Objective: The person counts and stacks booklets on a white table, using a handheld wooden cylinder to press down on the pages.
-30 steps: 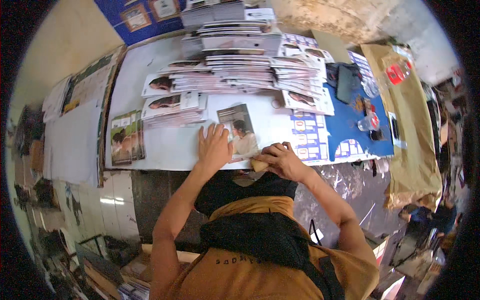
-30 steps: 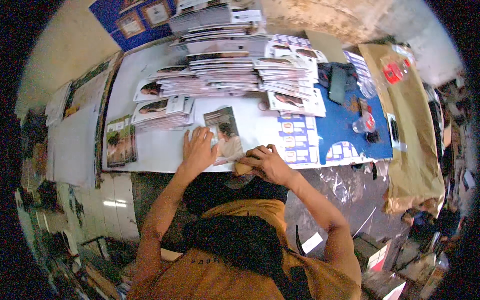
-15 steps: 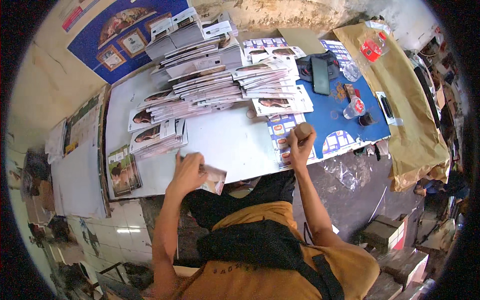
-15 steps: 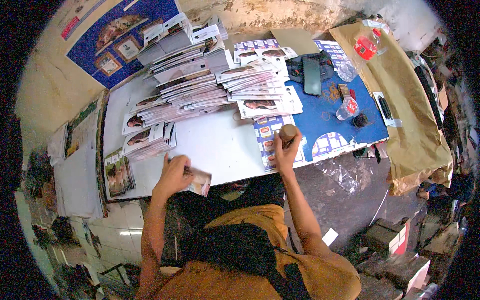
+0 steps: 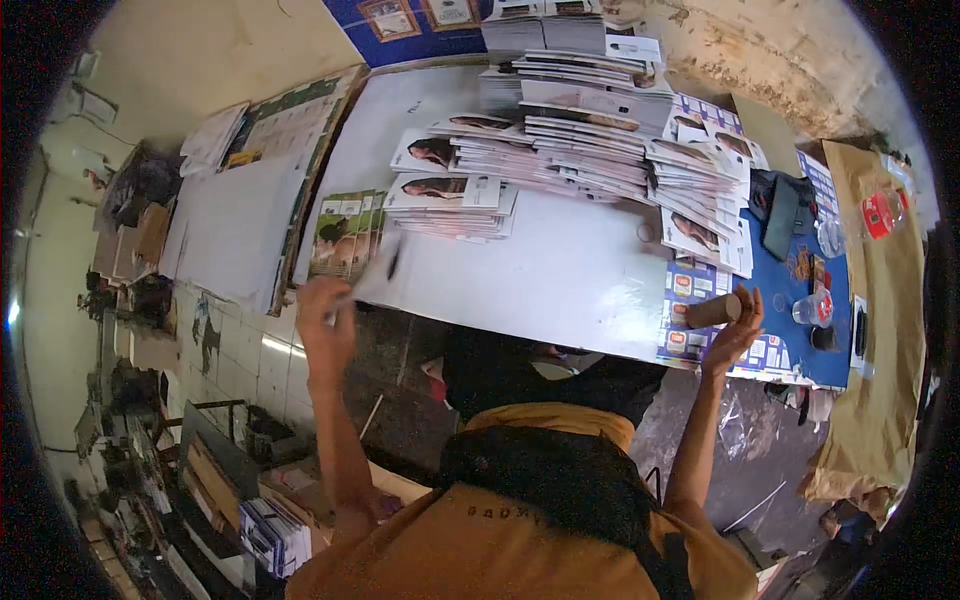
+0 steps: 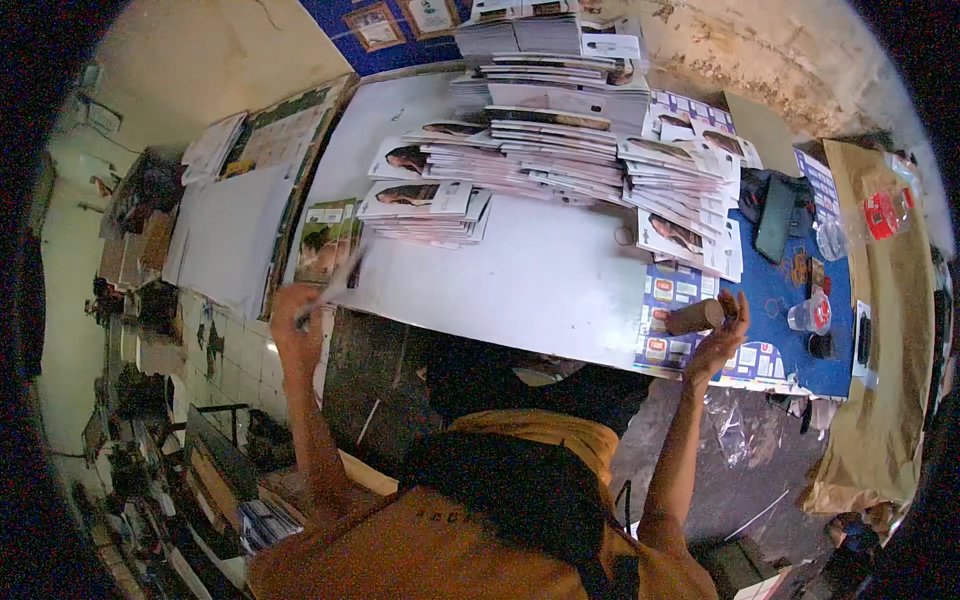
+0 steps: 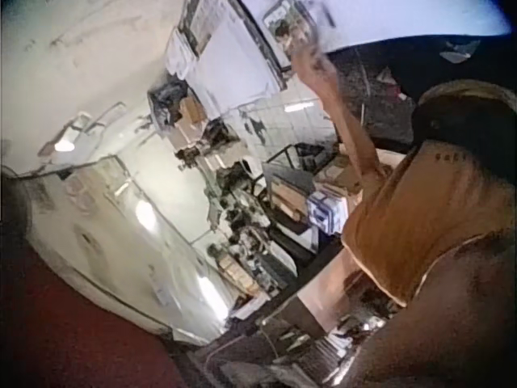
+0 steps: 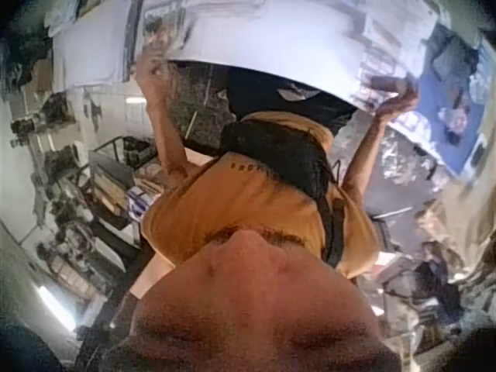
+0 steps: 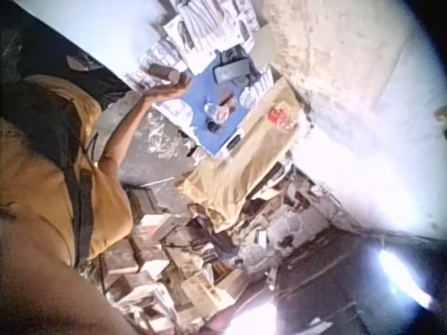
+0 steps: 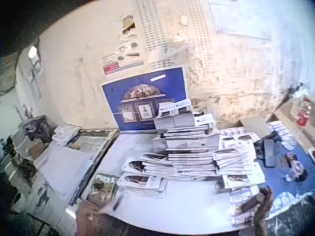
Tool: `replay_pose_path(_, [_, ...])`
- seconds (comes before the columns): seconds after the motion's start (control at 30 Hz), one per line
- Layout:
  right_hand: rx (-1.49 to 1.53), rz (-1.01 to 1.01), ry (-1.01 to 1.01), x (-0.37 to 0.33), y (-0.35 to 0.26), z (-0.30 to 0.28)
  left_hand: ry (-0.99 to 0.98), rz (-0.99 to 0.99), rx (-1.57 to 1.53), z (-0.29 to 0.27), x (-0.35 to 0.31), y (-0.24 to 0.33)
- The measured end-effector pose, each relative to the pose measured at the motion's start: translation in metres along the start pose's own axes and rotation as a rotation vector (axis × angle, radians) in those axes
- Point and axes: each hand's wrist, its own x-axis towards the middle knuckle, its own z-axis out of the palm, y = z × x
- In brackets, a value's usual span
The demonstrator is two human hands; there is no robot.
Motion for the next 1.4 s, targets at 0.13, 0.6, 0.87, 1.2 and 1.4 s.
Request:
replay_pose_path(0.13, [-0.026, -0.043, 0.029, 0.01, -0.002, 0.001, 0.296, 0.133, 0.259, 0.015, 0.016, -0.063])
replay_pose_path(0.6, [-0.318, -0.199, 0.21, 0.08, -0.022, 0.032, 0.057, 0.442, 0.119, 0.132, 0.084, -0.036])
replay_pose_path(0.87, [-1.144, -0.184, 0.107, 0.173, 0.033, -0.02, -0.164, 0.306, -0.092, 0.128, 0.059, -0.014])
replay_pose_path(1.2, [-1.215, -0.08, -0.048, 0.17, 0.024, -0.014, 0.014, -0.242, 0.557, 0.074, -0.012, -0.212])
replay_pose_path(1.4, [-0.865, -0.204, 0.178, 0.133, -0.002, -0.018, -0.237, -0.326, 0.579, 0.093, -0.028, -0.278])
